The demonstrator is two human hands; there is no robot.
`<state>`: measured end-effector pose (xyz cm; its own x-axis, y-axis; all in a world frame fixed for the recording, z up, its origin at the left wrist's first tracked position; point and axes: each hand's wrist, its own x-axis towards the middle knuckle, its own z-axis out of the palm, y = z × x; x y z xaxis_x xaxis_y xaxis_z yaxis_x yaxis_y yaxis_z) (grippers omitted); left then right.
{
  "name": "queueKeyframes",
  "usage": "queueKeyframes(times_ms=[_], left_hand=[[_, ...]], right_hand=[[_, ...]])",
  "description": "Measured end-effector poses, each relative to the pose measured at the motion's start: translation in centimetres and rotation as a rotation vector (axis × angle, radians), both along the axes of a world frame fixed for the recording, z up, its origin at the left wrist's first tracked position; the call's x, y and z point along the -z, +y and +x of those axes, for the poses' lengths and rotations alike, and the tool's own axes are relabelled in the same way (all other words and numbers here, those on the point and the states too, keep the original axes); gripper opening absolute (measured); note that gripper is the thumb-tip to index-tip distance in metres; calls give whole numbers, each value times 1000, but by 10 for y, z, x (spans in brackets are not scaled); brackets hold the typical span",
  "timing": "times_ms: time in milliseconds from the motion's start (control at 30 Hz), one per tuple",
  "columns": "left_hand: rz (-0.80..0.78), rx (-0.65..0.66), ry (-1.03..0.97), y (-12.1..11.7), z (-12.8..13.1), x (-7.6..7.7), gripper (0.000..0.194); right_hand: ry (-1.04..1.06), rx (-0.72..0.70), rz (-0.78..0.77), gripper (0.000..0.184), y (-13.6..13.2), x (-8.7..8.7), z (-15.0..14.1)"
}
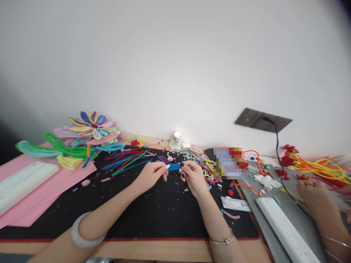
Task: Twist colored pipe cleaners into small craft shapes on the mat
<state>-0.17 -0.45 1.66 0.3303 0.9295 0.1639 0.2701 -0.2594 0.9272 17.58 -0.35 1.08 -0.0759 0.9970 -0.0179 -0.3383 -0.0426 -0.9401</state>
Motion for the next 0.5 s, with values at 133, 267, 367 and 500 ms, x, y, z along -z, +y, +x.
queueKeyframes(times_ms=[133, 267, 367, 500], left_hand=[[61, -82, 52, 0, -3, -3, 40], [77, -137, 4, 2, -5, -1, 34], [-8, -103, -143, 5, -3, 3, 26], [-79, -34, -217, 5, -1, 6, 38]], right_hand=[[-15, 19, -1, 13, -1, -1, -1], [6, 9, -25, 14, -3, -3, -2], [33, 19, -38, 15, -4, -2, -3], [48, 2, -42, 15, -3, 1, -3]])
